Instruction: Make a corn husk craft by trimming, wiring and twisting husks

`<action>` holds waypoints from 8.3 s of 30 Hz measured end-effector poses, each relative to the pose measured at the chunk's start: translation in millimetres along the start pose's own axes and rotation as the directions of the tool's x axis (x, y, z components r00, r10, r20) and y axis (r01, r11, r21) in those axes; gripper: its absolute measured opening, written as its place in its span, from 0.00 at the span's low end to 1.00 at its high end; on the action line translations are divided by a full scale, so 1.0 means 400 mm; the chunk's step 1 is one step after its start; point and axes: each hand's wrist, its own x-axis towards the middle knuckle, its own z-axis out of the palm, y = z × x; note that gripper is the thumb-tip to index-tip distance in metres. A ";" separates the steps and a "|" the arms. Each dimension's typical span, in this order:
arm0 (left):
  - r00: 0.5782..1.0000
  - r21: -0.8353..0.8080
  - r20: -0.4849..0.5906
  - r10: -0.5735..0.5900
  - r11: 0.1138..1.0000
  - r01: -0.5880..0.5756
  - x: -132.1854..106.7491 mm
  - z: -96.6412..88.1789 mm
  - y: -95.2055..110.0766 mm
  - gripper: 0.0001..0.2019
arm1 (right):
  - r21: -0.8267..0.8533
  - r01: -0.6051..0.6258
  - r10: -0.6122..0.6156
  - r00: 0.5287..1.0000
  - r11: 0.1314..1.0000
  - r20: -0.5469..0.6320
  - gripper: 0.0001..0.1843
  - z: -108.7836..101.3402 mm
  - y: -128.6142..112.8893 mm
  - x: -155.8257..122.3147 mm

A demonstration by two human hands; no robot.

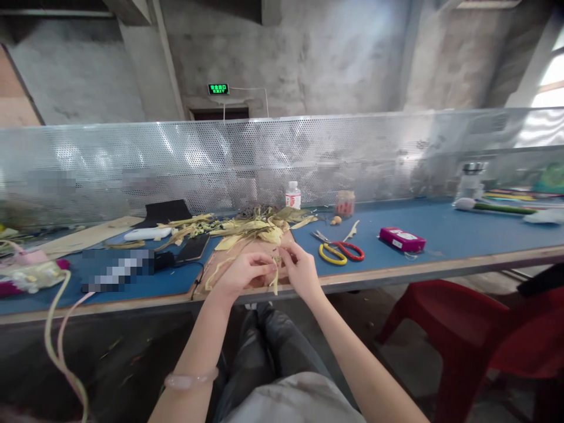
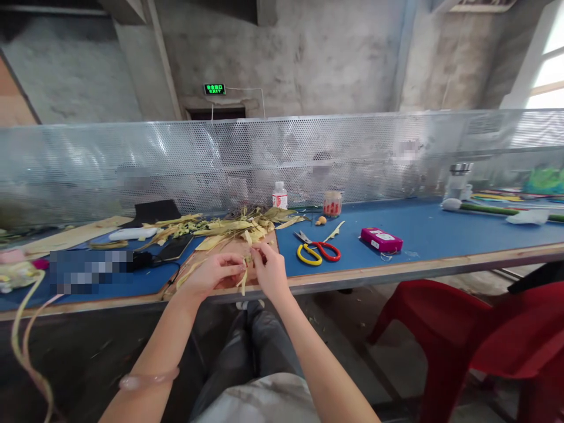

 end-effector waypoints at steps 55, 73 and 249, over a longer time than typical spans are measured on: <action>0.954 -0.019 -0.242 0.180 0.982 -0.190 0.015 0.002 -0.018 0.12 | 0.108 -0.064 0.029 0.953 0.992 0.301 0.20 0.003 0.010 0.013; 0.966 0.026 -0.160 0.201 0.980 -0.199 0.014 0.017 -0.015 0.20 | 0.246 -0.216 0.129 0.937 0.945 0.324 0.11 -0.007 -0.003 0.025; 0.751 0.647 -0.375 0.544 0.733 -0.208 0.216 -0.092 -0.025 0.07 | 0.069 -0.185 0.159 0.947 0.980 0.280 0.21 0.054 0.130 0.229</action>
